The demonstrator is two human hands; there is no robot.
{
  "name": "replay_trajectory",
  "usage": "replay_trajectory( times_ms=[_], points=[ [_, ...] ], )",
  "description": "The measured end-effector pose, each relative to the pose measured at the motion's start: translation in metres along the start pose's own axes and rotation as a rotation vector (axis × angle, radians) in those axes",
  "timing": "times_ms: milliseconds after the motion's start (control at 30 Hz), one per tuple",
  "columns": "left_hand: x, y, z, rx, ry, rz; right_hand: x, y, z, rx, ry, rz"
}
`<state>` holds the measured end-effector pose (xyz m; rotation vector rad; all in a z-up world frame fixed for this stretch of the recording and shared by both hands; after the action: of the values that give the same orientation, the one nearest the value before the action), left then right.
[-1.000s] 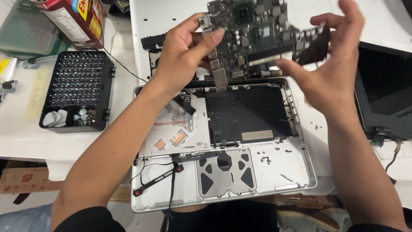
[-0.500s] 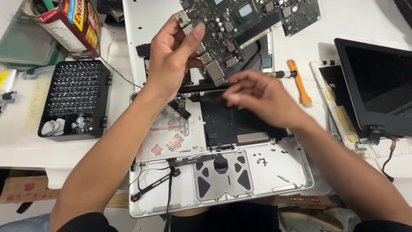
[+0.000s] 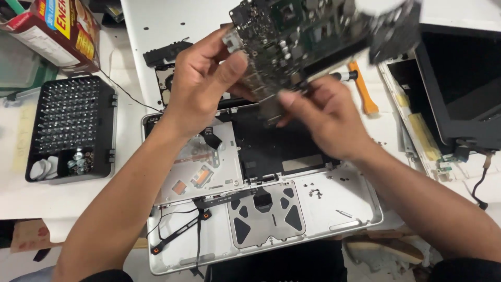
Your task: Cleaning a laptop chassis, installing a motherboard, connecting internal ribbon cables, and securing components with a screwdriver.
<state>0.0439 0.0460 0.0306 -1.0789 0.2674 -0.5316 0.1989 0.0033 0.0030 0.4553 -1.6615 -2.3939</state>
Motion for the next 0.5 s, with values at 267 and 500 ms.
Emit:
replay_trajectory(
  times_ms=[267,500],
  points=[
    [0.007,-0.006,0.000,-0.043,0.070,0.038,-0.051,0.027,0.002,0.011,-0.129,-0.063],
    [0.004,-0.006,0.003,-0.087,0.063,0.142,-0.078,0.031,-0.001,0.031,-0.066,-0.251]
  ],
)
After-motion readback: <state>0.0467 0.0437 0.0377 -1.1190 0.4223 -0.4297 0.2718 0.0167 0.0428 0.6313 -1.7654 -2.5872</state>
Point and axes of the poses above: each hand's wrist, its own z-axis towards the middle knuckle, its own x-axis out of the palm, y = z × x, the point moved 8 cm from there along z, towards the middle knuckle
